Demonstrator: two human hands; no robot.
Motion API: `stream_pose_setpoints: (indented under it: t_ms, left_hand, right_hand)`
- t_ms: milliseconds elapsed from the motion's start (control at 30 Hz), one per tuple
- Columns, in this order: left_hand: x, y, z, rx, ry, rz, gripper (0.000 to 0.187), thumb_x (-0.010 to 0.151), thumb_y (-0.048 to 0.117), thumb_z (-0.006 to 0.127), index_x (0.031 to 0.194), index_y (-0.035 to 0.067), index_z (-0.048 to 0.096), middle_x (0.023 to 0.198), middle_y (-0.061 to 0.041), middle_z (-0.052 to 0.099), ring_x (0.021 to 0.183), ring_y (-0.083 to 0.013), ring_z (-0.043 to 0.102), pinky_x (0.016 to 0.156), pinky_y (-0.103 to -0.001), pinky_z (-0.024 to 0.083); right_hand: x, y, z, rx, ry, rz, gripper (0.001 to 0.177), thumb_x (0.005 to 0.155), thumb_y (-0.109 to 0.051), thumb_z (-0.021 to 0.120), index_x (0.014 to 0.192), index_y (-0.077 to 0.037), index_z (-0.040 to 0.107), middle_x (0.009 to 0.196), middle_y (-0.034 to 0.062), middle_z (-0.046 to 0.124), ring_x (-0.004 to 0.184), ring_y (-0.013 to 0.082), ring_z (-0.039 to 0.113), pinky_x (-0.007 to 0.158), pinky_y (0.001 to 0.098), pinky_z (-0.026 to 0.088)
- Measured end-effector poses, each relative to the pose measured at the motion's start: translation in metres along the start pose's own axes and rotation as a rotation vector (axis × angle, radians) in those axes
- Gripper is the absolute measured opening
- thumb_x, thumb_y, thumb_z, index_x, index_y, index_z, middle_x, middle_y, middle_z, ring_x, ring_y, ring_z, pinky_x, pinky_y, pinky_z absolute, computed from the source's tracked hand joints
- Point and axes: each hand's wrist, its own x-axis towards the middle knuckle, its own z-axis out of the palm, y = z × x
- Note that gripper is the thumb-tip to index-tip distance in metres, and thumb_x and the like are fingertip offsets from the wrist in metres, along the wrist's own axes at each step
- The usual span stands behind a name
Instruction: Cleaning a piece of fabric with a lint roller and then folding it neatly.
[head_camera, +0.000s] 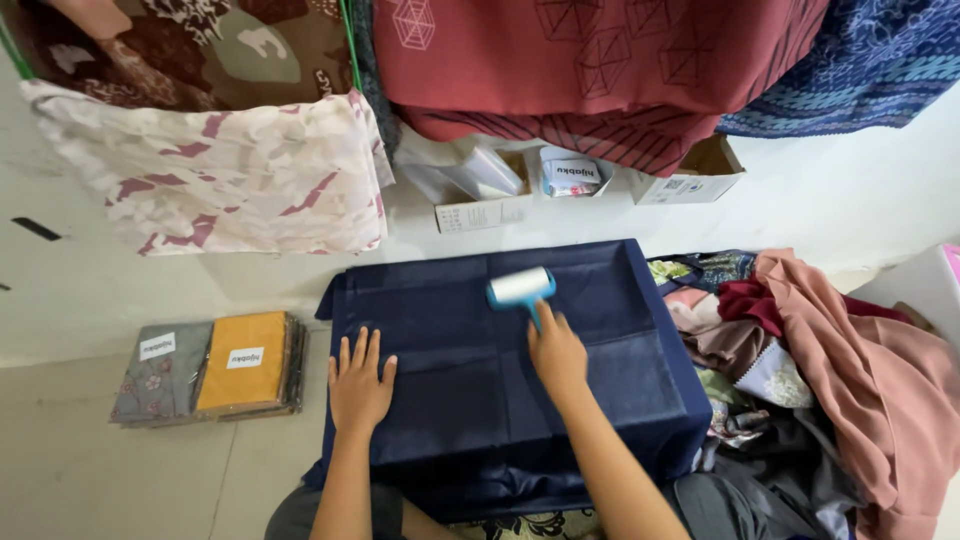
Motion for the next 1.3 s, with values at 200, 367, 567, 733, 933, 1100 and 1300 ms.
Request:
stream_pose_setpoints:
  t_ms: [200, 367, 567, 733, 933, 1100, 1300]
  left_hand:
    - [-0.003, -0.005, 0.008, 0.001, 0.048, 0.014, 0.063, 0.105, 0.056, 0.034, 0.162, 0.028, 0.036, 0.171, 0.001, 0.030, 0.158, -0.0293, 0.025, 0.127, -0.055, 0.022]
    - [-0.003, -0.005, 0.010, 0.024, 0.104, 0.051, 0.061, 0.105, 0.052, 0.040, 0.160, 0.026, 0.041, 0.168, -0.002, 0.037, 0.156, -0.0313, 0.032, 0.124, -0.055, 0.029]
    - [0.007, -0.015, 0.037, 0.016, 0.202, 0.086, 0.067, 0.101, 0.056, 0.037, 0.159, 0.024, 0.041, 0.167, 0.000, 0.037, 0.154, -0.0341, 0.031, 0.121, -0.054, 0.026]
    - [0.005, -0.011, 0.026, -0.053, 0.098, 0.044, 0.067, 0.102, 0.056, 0.032, 0.162, 0.026, 0.033, 0.171, 0.002, 0.028, 0.157, -0.0337, 0.021, 0.123, -0.055, 0.018]
    - [0.002, -0.003, 0.008, -0.057, -0.033, -0.001, 0.069, 0.102, 0.059, 0.024, 0.164, 0.028, 0.024, 0.173, 0.004, 0.018, 0.160, -0.0294, 0.012, 0.126, -0.052, 0.012]
    - [0.005, -0.011, 0.027, -0.039, 0.111, 0.031, 0.067, 0.101, 0.058, 0.033, 0.162, 0.028, 0.034, 0.170, 0.004, 0.028, 0.158, -0.0306, 0.022, 0.124, -0.053, 0.018]
    - [0.002, -0.006, 0.012, -0.052, 0.033, 0.013, 0.069, 0.102, 0.060, 0.027, 0.163, 0.029, 0.029, 0.172, 0.005, 0.023, 0.159, -0.0288, 0.017, 0.126, -0.052, 0.014]
  right_hand:
    - [0.061, -0.016, 0.035, 0.064, -0.219, 0.047, 0.040, 0.100, -0.030, 0.058, 0.139, -0.025, 0.053, 0.098, 0.0129, 0.066, 0.078, 0.0448, 0.075, 0.066, 0.0544, 0.063]
    - [-0.017, 0.023, -0.007, 0.000, -0.063, -0.053, 0.043, 0.099, -0.032, 0.060, 0.141, -0.029, 0.054, 0.087, 0.0114, 0.064, 0.066, 0.0412, 0.074, 0.058, 0.0483, 0.061]
    - [-0.166, 0.075, -0.116, 0.168, -0.235, 0.088, 0.053, 0.095, -0.031, 0.065, 0.146, -0.028, 0.052, 0.102, 0.0098, 0.068, 0.073, 0.0412, 0.070, 0.060, 0.0528, 0.053]
    - [-0.208, 0.096, -0.149, 0.125, -0.387, 0.359, 0.062, 0.088, -0.040, 0.067, 0.147, -0.046, 0.049, 0.110, -0.0030, 0.068, 0.097, 0.0323, 0.072, 0.073, 0.0500, 0.055]
    - [-0.103, 0.090, -0.084, 0.178, -0.207, 0.228, 0.052, 0.094, -0.033, 0.066, 0.144, -0.029, 0.054, 0.110, 0.0133, 0.068, 0.091, 0.0419, 0.070, 0.068, 0.0542, 0.054]
    - [0.013, 0.060, -0.011, 0.217, -0.174, 0.217, 0.049, 0.096, -0.032, 0.061, 0.144, -0.028, 0.052, 0.113, 0.0136, 0.065, 0.092, 0.0467, 0.068, 0.072, 0.0604, 0.053]
    - [0.067, 0.049, 0.005, 0.259, -0.280, 0.242, 0.046, 0.098, -0.032, 0.057, 0.143, -0.026, 0.049, 0.110, 0.0185, 0.062, 0.097, 0.0501, 0.064, 0.075, 0.0652, 0.050]
